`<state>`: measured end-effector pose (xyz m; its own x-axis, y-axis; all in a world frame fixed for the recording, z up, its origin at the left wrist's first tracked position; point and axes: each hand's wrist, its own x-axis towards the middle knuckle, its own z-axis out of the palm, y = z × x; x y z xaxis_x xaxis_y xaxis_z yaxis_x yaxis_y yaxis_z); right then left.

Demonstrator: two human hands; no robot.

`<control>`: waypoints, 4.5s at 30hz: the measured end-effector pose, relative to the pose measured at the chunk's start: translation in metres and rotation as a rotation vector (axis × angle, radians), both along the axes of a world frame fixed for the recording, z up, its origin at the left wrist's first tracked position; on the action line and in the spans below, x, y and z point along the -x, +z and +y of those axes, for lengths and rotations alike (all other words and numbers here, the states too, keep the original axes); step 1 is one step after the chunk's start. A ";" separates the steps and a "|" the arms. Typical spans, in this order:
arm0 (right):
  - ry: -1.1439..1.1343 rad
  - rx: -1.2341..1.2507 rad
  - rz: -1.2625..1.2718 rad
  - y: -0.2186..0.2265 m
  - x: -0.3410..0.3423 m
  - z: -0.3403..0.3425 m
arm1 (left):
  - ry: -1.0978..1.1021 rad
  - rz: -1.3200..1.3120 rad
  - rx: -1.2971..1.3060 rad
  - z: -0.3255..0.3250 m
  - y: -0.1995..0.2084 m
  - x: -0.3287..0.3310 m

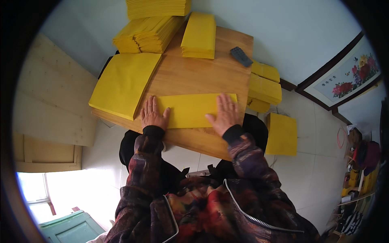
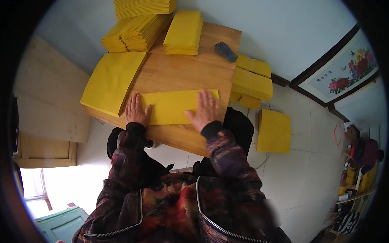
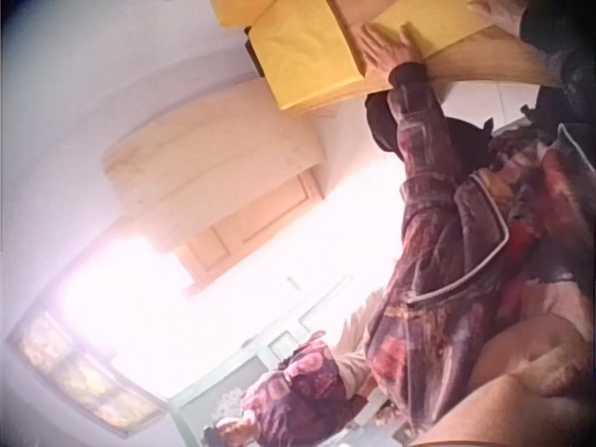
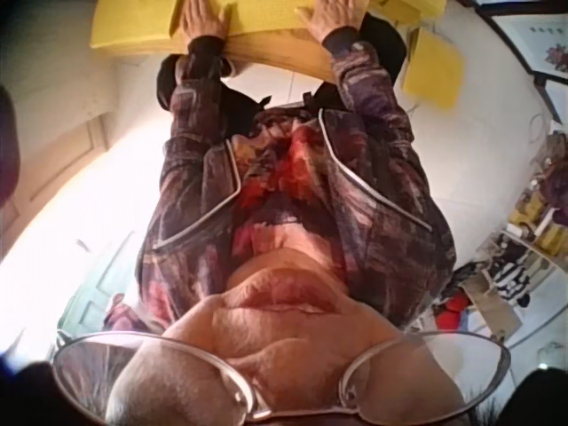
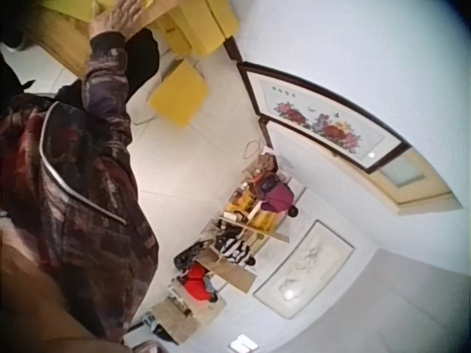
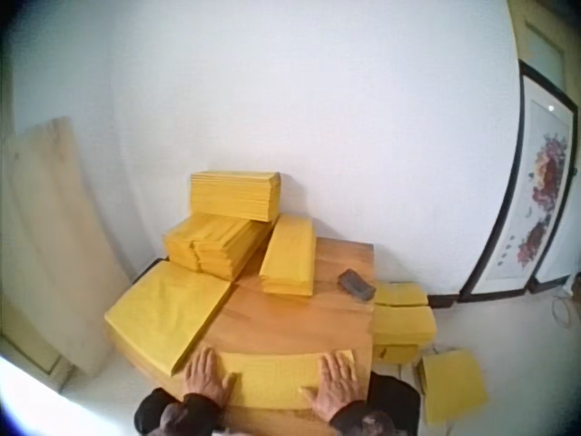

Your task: The person folds yellow paper sheets by hand on a wooden table. They repeatedly fold each sheet in half, smooth the crease, and place the folded sheet into a growing stack on the table.

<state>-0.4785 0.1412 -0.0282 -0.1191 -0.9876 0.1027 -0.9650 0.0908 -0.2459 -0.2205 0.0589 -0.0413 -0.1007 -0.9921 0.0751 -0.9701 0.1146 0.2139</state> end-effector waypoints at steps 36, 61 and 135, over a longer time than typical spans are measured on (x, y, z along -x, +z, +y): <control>-0.082 0.341 -0.339 0.036 0.053 0.108 | -0.024 0.144 -0.034 0.054 0.016 -0.018; 0.101 -0.258 -1.205 0.025 -0.033 0.145 | 0.196 1.808 -0.917 0.158 -0.020 -0.018; 0.040 -0.086 0.013 0.011 0.012 0.024 | -0.498 0.155 -0.044 0.056 0.012 0.084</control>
<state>-0.4906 0.1653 -0.0176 -0.0781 -0.9968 0.0190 -0.9715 0.0718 -0.2259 -0.3042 0.1152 -0.0295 -0.5521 -0.8293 0.0859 -0.7567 0.5417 0.3661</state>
